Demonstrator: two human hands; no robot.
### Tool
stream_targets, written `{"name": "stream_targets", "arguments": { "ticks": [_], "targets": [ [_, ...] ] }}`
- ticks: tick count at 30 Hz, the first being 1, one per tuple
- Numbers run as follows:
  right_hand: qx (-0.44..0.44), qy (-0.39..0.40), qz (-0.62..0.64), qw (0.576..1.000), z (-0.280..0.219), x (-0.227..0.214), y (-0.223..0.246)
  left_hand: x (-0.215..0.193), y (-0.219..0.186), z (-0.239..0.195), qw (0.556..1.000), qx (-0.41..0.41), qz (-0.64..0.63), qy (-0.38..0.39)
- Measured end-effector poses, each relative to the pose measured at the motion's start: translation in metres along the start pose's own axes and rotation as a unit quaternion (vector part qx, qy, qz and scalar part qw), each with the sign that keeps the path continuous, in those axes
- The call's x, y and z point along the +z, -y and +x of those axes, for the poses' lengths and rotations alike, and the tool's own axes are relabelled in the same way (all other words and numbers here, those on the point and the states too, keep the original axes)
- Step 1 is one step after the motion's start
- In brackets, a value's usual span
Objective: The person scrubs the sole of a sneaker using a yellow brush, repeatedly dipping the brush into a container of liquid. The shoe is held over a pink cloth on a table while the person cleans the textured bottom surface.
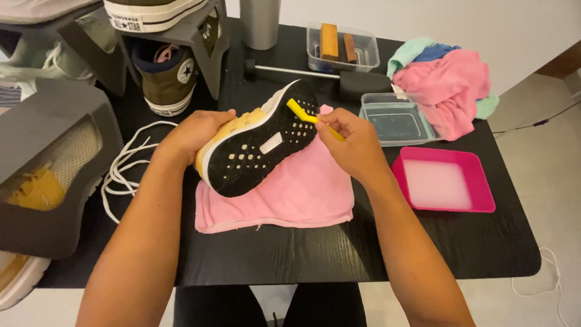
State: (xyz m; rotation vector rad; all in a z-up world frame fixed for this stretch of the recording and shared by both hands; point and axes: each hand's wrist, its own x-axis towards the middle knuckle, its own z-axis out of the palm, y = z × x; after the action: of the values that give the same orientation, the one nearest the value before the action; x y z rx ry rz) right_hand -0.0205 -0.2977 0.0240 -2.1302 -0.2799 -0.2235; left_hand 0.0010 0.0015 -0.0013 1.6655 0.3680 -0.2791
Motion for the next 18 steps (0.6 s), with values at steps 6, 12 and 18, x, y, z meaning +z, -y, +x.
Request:
{"name": "stream_targets", "arguments": {
  "ticks": [6, 12, 18],
  "targets": [
    [0.003, 0.016, 0.015, 1.0, 0.001, -0.002, -0.003, 0.003, -0.023, -0.032, 0.989, 0.017, 0.14, -0.041],
    [0.016, 0.023, 0.018, 0.999, 0.001, -0.005, -0.001, -0.001, -0.012, -0.011, 0.976, 0.091, 0.19, -0.054],
    [0.015, 0.024, 0.011, 1.0, 0.001, -0.005, 0.002, -0.002, -0.01, -0.014, 0.958, 0.172, 0.196, -0.122]
  ]
}}
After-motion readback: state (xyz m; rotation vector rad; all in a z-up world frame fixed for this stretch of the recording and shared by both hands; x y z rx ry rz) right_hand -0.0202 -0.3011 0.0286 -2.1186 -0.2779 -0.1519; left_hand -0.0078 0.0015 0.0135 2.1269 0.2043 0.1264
